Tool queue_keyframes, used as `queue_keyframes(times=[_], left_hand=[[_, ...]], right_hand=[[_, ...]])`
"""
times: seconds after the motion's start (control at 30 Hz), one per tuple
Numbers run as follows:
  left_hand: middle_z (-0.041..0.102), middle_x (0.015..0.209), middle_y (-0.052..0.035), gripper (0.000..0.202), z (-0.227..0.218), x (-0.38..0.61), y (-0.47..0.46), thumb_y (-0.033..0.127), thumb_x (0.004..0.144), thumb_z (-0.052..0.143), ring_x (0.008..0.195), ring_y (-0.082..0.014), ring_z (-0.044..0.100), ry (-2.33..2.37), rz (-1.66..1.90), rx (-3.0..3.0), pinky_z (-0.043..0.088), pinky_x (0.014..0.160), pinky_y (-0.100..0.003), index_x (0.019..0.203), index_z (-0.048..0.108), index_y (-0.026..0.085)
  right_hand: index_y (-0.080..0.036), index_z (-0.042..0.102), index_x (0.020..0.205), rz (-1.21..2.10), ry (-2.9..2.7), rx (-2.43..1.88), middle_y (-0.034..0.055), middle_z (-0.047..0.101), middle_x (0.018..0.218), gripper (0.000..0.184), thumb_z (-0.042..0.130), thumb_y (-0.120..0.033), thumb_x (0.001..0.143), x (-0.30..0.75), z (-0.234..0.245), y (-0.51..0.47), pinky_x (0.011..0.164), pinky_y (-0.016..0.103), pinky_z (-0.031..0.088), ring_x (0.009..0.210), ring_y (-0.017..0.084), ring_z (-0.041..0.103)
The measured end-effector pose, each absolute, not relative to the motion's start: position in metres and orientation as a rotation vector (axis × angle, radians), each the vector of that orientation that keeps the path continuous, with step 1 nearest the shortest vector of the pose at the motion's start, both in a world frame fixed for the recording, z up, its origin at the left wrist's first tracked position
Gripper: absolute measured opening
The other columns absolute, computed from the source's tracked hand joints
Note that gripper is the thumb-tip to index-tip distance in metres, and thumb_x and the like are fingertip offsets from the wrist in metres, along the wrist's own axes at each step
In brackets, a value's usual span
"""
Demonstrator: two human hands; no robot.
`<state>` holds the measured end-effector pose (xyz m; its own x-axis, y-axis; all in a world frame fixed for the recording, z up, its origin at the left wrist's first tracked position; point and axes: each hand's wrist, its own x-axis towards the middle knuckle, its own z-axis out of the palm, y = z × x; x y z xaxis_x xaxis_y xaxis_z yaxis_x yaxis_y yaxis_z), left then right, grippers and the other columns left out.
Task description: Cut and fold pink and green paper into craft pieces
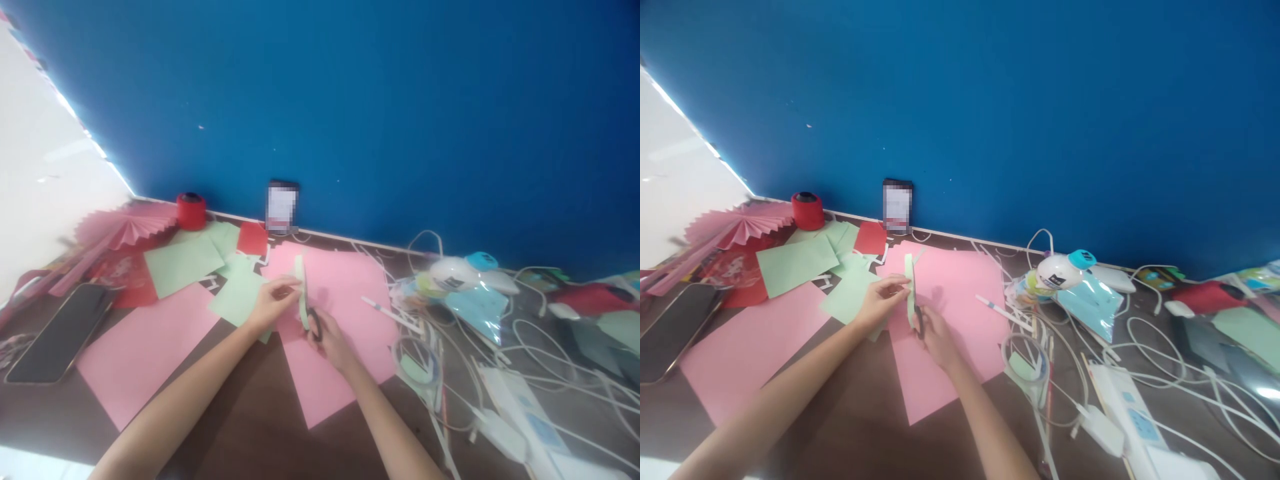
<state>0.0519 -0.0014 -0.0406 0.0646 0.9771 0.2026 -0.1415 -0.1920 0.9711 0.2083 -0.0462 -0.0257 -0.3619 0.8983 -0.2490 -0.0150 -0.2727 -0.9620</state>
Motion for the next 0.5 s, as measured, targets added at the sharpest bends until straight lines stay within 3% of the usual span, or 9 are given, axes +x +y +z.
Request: queue_keyframes(times=[0.2,0.5], left_hand=[[0.058,0.107,-0.0081,0.026,-0.0397,0.0501,-0.0019,0.029,0.073,0.064,0.07,-0.0091,0.057,0.954,1.325,1.273,0.05,0.066,-0.025,0.095,0.066,0.016],[0.057,0.109,-0.0085,0.029,-0.0369,0.0501,-0.003,0.03,0.071,0.065,0.068,-0.0092,0.057,0.946,1.305,1.257,0.051,0.065,-0.026,0.097,0.066,0.017]], right_hand=[[-0.02,0.04,0.069,1.728,-1.277,-1.138,-0.0091,0.034,0.051,0.033,0.052,-0.049,0.079,0.2094,-0.0255,-0.0459,0.034,0.017,0.019,0.036,0.003,0.03],[-0.02,0.038,0.068,1.747,-1.275,-1.163,-0.0082,0.038,0.049,0.032,0.051,-0.048,0.08,0.2091,-0.0223,-0.0464,0.037,0.019,0.021,0.037,0.004,0.03]])
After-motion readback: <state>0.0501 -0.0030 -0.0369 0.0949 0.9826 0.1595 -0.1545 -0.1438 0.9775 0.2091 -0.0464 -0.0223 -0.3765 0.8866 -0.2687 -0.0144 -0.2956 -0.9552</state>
